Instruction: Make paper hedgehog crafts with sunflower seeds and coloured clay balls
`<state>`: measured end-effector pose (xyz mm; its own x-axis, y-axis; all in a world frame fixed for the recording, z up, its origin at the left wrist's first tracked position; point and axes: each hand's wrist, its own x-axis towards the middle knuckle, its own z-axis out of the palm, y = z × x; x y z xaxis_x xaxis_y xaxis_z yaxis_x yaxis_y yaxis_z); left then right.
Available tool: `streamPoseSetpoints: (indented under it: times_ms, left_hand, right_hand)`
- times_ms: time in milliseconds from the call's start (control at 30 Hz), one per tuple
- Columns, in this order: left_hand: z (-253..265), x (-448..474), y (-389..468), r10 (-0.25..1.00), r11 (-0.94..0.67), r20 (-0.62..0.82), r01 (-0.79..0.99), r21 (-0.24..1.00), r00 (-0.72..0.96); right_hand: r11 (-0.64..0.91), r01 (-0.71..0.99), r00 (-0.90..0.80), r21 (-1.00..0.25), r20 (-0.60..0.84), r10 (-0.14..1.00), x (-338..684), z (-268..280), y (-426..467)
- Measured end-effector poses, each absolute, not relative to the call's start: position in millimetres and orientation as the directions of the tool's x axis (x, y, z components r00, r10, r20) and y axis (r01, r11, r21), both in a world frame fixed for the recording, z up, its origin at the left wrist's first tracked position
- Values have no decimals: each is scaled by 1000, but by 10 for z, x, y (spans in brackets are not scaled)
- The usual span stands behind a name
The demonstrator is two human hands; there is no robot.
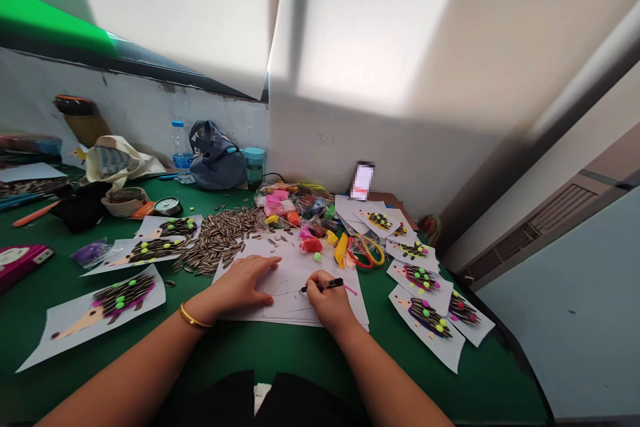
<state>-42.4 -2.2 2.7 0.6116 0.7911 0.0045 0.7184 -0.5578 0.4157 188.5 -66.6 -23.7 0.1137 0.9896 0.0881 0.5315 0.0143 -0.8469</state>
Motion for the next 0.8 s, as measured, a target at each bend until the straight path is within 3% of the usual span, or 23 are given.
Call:
streamPoseSetpoints:
  times_ms: [567, 800]
  left_hand:
    - [11, -434, -19, 783, -573, 23, 707, 414, 621]
    - [18, -433, -15, 783, -572, 26, 703, 422, 622]
  right_hand:
    - [-9, 507, 97, -862, 47, 994, 1893, -278, -660]
    - [-46, 475, 182, -879, 46, 982, 1931, -176, -660]
